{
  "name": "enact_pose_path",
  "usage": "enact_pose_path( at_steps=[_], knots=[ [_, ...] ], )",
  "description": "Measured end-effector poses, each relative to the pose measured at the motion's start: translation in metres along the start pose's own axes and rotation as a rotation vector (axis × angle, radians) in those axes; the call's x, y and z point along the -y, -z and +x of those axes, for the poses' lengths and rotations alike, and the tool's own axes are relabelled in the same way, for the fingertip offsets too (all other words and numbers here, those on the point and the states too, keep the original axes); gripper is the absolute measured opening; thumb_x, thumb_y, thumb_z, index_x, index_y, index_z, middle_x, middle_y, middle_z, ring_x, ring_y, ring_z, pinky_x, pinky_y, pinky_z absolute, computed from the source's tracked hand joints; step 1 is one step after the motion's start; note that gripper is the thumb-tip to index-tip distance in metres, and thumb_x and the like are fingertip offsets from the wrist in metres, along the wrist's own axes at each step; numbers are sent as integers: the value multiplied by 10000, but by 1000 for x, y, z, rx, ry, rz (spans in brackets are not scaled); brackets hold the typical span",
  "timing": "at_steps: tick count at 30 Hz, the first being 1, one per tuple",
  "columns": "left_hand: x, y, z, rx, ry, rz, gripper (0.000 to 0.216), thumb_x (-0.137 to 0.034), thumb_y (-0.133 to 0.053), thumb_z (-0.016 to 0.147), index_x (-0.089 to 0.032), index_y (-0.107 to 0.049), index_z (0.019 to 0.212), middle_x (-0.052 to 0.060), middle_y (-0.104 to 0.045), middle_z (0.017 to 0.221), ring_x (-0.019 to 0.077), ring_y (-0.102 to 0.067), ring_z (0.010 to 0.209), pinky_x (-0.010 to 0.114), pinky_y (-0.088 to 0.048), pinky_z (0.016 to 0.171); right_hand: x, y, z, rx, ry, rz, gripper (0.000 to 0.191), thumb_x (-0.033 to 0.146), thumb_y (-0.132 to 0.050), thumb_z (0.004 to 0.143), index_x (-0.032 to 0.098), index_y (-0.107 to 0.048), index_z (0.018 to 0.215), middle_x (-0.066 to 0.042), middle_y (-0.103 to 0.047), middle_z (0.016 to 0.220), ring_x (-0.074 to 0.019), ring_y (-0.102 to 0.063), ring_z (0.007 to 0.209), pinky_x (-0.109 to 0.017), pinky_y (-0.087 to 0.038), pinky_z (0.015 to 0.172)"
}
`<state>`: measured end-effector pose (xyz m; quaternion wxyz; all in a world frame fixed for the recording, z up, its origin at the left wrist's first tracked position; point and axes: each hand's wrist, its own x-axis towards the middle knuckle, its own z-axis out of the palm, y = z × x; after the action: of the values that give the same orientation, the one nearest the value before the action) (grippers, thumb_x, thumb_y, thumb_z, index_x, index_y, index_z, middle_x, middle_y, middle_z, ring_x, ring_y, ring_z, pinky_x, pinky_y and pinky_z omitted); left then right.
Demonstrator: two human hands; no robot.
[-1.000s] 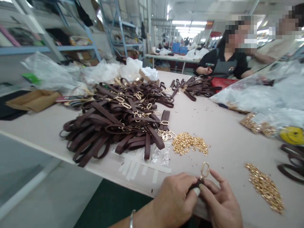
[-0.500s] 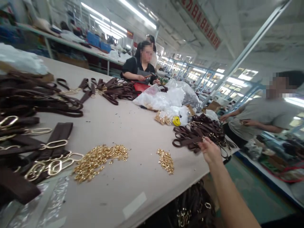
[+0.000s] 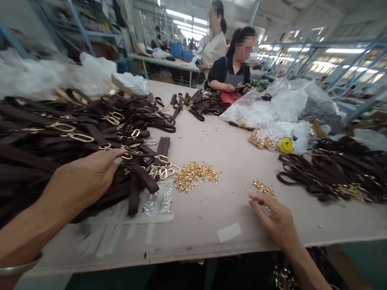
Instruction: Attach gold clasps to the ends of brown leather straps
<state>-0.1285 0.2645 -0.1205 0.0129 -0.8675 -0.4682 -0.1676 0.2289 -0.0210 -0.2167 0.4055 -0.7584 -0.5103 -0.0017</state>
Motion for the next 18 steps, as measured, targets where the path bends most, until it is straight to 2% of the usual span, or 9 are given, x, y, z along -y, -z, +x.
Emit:
enact_pose_path(
  at_steps=[1, 3, 6, 9, 11, 12, 14, 16, 18],
  knots=[
    [-5, 4, -7, 41, 22, -23, 441, -324, -379, 930, -201, -522, 1329, -1, -624, 1251, 216, -606, 1053, 350, -403, 956, 14, -15, -1, 37, 100, -39, 179, 288, -603, 879, 240, -714, 1010, -60, -726, 1030, -232, -659, 969, -431, -528, 909],
    [-17, 12, -22, 130, 104, -192, 427, -323, -403, 916, -259, -541, 1314, -61, -684, 1055, 155, -633, 900, 269, -426, 876, 37, -39, 4, 98, 222, -106, 201, 237, -546, 910, 238, -691, 1048, -67, -710, 1057, -228, -634, 1013, -426, -520, 919],
    [-32, 14, -49, 268, 219, -550, 391, -332, -409, 901, -242, -609, 1225, -63, -665, 752, 126, -602, 658, 208, -443, 684, 55, -65, 18, 171, 296, -244, 252, 238, -518, 929, 229, -657, 1138, -94, -687, 1127, -252, -601, 1059, -454, -501, 933],
    [-40, 3, -80, 404, 274, -789, 387, -358, -405, 900, -209, -629, 1179, -35, -635, 658, 157, -598, 583, 234, -456, 583, 60, -86, 25, 193, 324, -386, 320, 294, -521, 938, 209, -619, 1230, -119, -654, 1220, -297, -558, 1114, -493, -473, 941],
    [-42, -8, -99, 447, 274, -762, 374, -331, -388, 914, -226, -633, 1177, -22, -647, 666, 181, -617, 612, 259, -466, 587, 58, -95, 25, 167, 322, -441, 344, 321, -508, 947, 185, -610, 1246, -128, -647, 1240, -316, -543, 1122, -502, -463, 940],
    [-42, -14, -108, 429, 249, -701, 365, -305, -381, 921, -233, -636, 1172, -5, -676, 730, 196, -640, 686, 279, -483, 642, 56, -99, 24, 152, 326, -450, 351, 328, -498, 952, 171, -611, 1244, -133, -649, 1239, -319, -540, 1124, -503, -457, 948],
    [-45, -24, -122, 336, 140, -544, 358, -246, -367, 932, -219, -641, 1160, 42, -710, 938, 227, -644, 899, 334, -485, 816, 52, -104, 22, 129, 347, -433, 358, 325, -481, 961, 137, -617, 1234, -146, -660, 1219, -310, -543, 1124, -495, -446, 976],
    [-49, -29, -130, 244, 18, -413, 347, -205, -364, 936, -182, -633, 1154, 87, -674, 1101, 254, -586, 1040, 397, -430, 950, 48, -105, 21, 108, 367, -387, 359, 317, -466, 965, 115, -629, 1212, -155, -676, 1187, -295, -559, 1109, -485, -444, 994],
    [-55, -31, -132, 233, -64, -342, 322, -189, -402, 926, -157, -609, 1170, 106, -649, 1113, 270, -554, 1035, 429, -424, 948, 47, -104, 20, 76, 357, -329, 354, 333, -468, 960, 121, -650, 1177, -154, -693, 1148, -282, -592, 1069, -479, -461, 981]
  ],
)
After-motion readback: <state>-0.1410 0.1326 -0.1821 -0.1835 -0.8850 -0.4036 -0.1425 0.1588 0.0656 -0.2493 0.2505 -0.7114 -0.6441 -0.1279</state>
